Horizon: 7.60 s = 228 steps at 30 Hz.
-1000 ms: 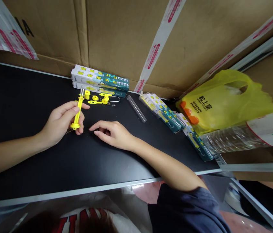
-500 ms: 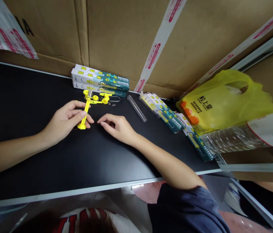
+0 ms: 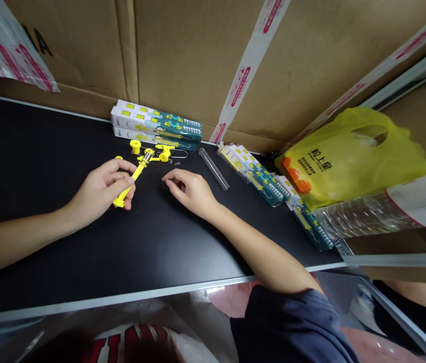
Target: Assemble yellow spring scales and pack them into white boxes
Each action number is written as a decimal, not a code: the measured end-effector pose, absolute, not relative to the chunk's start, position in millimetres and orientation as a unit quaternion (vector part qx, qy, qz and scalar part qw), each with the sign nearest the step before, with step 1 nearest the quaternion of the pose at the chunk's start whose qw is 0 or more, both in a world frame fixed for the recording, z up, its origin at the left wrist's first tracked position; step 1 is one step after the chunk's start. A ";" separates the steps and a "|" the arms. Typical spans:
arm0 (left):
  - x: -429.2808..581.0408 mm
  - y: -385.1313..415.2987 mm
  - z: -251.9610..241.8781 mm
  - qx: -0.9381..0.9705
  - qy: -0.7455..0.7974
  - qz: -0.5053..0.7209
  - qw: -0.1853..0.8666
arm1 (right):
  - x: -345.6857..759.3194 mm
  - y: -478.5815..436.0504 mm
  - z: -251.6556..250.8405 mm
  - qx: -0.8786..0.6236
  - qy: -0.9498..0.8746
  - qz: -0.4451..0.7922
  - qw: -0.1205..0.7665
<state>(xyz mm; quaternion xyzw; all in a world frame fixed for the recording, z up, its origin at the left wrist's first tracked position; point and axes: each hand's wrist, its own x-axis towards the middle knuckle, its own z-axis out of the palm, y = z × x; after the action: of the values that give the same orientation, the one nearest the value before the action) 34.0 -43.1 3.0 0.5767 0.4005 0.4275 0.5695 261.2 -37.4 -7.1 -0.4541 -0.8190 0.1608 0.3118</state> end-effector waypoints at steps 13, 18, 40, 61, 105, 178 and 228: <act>30.6 -37.9 -4.0 0.519 0.382 0.527 0.554 | 257.0 21.2 19.7 -0.513 -0.838 -0.046 0.182; 32.1 -36.3 -4.9 0.511 0.378 0.541 0.551 | 227.8 34.1 29.3 -0.477 -0.871 -0.072 0.098; 31.8 -47.1 4.2 0.609 0.353 0.397 0.589 | 247.4 -38.8 19.8 -0.438 -0.787 0.294 0.321; 24.4 -53.8 -3.3 0.743 0.325 0.297 0.504 | 235.7 -66.8 21.3 -0.434 -0.681 0.419 0.415; 24.1 -61.4 -0.2 0.855 0.321 0.309 0.265 | 236.3 -67.5 18.0 -0.397 -0.705 0.442 0.388; 38.2 -62.7 4.4 0.579 0.399 0.350 0.618 | 225.6 -75.9 -7.1 -0.402 -0.729 0.363 0.420; 39.8 -55.9 7.2 0.559 0.376 0.323 0.665 | 235.6 -64.3 -2.1 -0.395 -0.720 0.393 0.415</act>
<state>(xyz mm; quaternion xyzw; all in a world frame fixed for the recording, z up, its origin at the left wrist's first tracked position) 39.8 -55.9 7.2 0.5587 0.3756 0.3227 0.6652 235.6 -64.3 -2.1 -0.3947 -0.7195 0.3926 0.4152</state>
